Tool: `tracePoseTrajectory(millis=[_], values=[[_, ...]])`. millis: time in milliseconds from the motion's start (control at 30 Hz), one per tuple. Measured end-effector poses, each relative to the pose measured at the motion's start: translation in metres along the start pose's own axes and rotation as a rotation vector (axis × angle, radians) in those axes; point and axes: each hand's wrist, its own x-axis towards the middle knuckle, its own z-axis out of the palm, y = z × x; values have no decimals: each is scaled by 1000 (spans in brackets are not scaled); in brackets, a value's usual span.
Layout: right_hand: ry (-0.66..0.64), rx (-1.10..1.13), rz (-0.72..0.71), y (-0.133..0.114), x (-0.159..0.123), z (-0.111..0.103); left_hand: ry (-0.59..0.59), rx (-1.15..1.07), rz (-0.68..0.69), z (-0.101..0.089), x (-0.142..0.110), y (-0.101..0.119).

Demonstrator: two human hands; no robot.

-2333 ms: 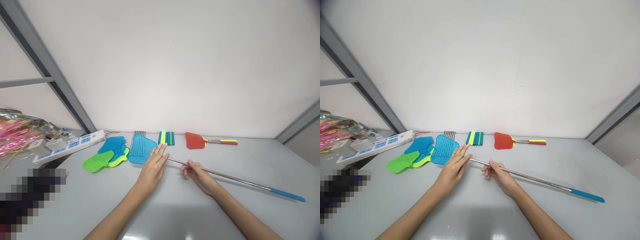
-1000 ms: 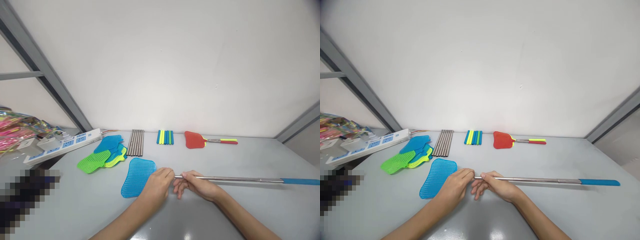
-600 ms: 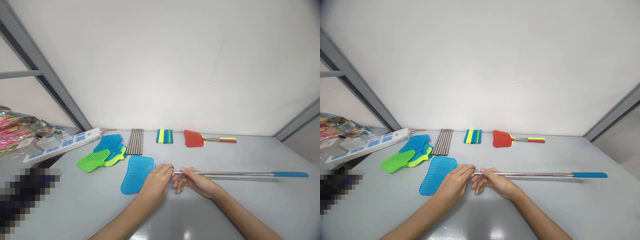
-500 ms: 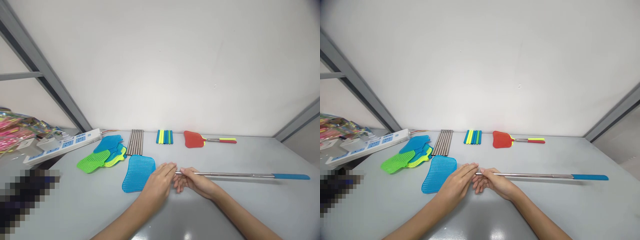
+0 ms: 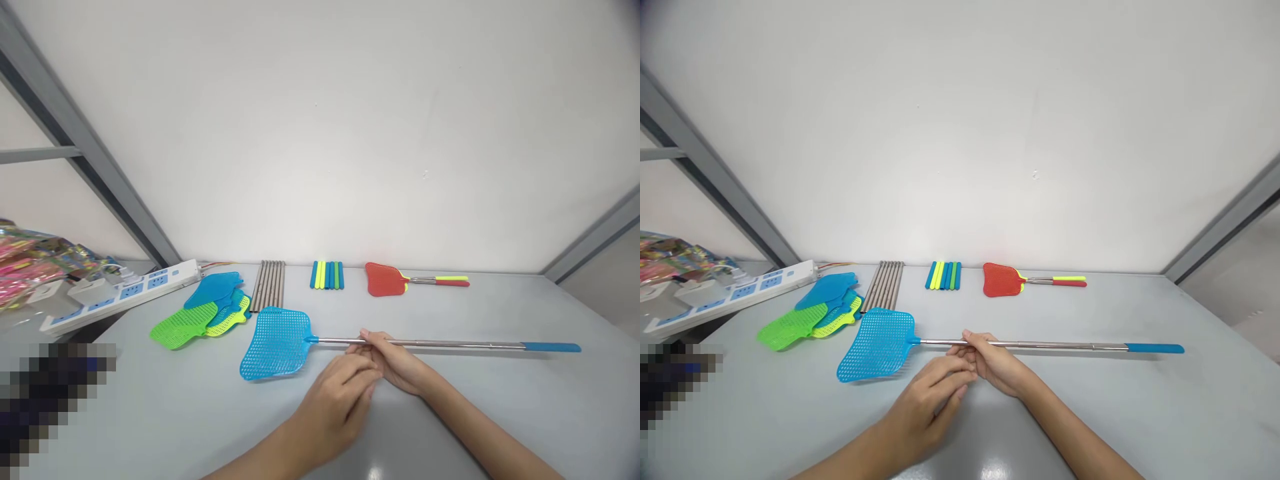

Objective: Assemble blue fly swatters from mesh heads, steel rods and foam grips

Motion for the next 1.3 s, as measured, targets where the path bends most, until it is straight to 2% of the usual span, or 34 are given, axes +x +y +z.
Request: tracePoseTrajectory(millis=[100, 167, 267, 333, 400, 467, 600, 700, 767, 1000, 1300], values=[[14, -14, 12, 1, 1, -2, 24, -163, -113, 8, 0, 4], [-5, -10, -10, 1, 1, -1, 79, -268, -217, 11, 2, 3], [-34, 10, -52, 0, 1, 1, 162, -478, -439, 16, 4, -3], [-29, 28, -75, -1, 1, 1, 176, -704, -586, 20, 4, -8], [-13, 42, -93, -1, 1, 1, 194, -903, -660, 24, 4, -13], [-4, 43, -108, -1, 1, 1, 244, -1034, -678, 26, 4, -17], [-3, 28, -116, 0, 1, 2, 461, -1193, -784, 24, 6, -24], [-4, -2, -130, 1, 2, 2, 668, -1201, -871, 18, 8, -28], [-8, -31, -148, 2, 2, 1, 732, -1166, -908, 14, 9, -30], [-59, -94, -142, 3, 1, 2, 684, -980, -917, 8, 13, -42], [-93, -100, -119, 0, -2, 4, 566, -980, -941, 11, 10, -37]])
